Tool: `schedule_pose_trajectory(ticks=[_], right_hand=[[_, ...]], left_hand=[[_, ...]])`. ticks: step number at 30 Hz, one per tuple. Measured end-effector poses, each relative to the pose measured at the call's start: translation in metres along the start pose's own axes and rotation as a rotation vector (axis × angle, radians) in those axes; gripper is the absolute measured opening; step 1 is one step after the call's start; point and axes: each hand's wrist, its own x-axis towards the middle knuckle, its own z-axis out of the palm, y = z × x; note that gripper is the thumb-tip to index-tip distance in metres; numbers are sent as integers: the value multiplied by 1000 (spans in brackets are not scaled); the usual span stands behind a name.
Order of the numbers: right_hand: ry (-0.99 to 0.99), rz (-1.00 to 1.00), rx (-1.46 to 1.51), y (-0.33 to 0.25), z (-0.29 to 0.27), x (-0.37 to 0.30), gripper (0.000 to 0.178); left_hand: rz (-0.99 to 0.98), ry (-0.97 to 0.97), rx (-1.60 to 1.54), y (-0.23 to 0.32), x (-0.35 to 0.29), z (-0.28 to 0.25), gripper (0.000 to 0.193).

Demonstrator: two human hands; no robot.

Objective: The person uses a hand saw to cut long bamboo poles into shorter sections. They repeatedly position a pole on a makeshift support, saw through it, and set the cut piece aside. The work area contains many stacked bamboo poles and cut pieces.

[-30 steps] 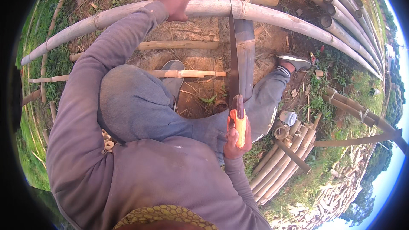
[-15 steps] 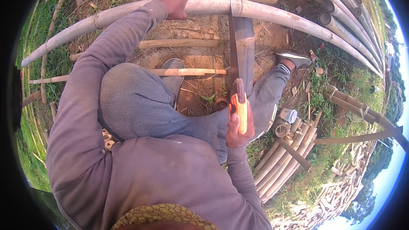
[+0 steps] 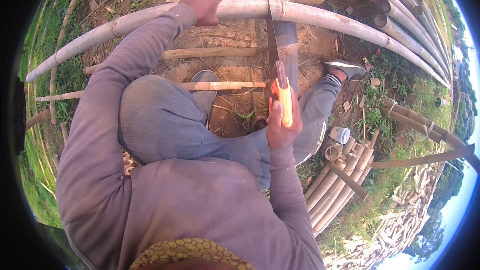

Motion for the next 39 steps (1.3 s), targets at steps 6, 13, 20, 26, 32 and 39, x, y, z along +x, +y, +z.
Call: schedule_pose_trajectory(ticks=[6,13,20,26,32,39], right_hand=[[65,-6,56,7,-21,-48,56],[96,-107,-113,18,57,121,26],[86,-44,-107,8,-52,-104,32],[77,-75,-144,24,40,93,21],[95,-30,-177,24,30,57,19],[108,6,-191,14,-35,-84,31]], left_hand=[[8,12,-2,4,3,0,59],[7,-26,-9,12,-1,-11,61],[6,-1,-12,3,1,5,61],[22,3,-7,18,2,-1,62],[-6,-4,-7,0,5,-3,62],[4,-31,3,8,-3,3,62]])
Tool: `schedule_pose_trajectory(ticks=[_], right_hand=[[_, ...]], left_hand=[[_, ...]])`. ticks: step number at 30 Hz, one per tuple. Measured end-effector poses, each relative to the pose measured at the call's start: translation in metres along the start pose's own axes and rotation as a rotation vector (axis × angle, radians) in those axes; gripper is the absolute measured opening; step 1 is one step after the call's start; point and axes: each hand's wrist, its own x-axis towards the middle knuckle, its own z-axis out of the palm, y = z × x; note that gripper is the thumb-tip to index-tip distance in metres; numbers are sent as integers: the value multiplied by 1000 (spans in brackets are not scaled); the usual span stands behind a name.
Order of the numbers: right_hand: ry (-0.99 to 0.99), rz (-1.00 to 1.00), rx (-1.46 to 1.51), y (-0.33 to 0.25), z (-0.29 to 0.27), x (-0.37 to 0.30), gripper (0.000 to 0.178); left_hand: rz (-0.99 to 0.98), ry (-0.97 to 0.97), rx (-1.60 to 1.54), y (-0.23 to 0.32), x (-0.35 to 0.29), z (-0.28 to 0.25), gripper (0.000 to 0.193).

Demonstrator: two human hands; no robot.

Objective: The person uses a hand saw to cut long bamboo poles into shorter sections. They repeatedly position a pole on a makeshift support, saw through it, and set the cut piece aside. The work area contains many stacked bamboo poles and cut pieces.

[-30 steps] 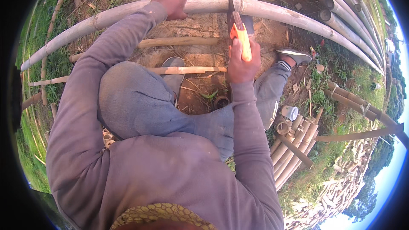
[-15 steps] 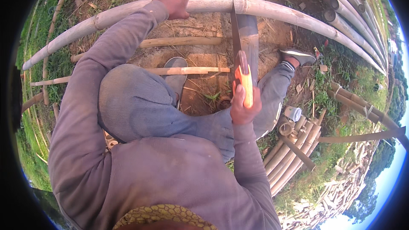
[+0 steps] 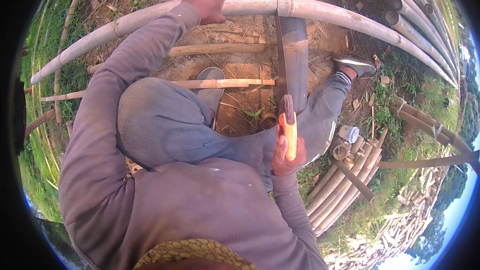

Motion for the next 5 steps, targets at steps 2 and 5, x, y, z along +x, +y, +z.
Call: schedule_pose_trajectory(ticks=[2,5], right_hand=[[-30,-81,-31,16,51,86,28],[-7,-89,151,10,129,207,21]], left_hand=[[-4,-6,-4,4,2,1,61],[-25,31,18,3,0,2,60]])
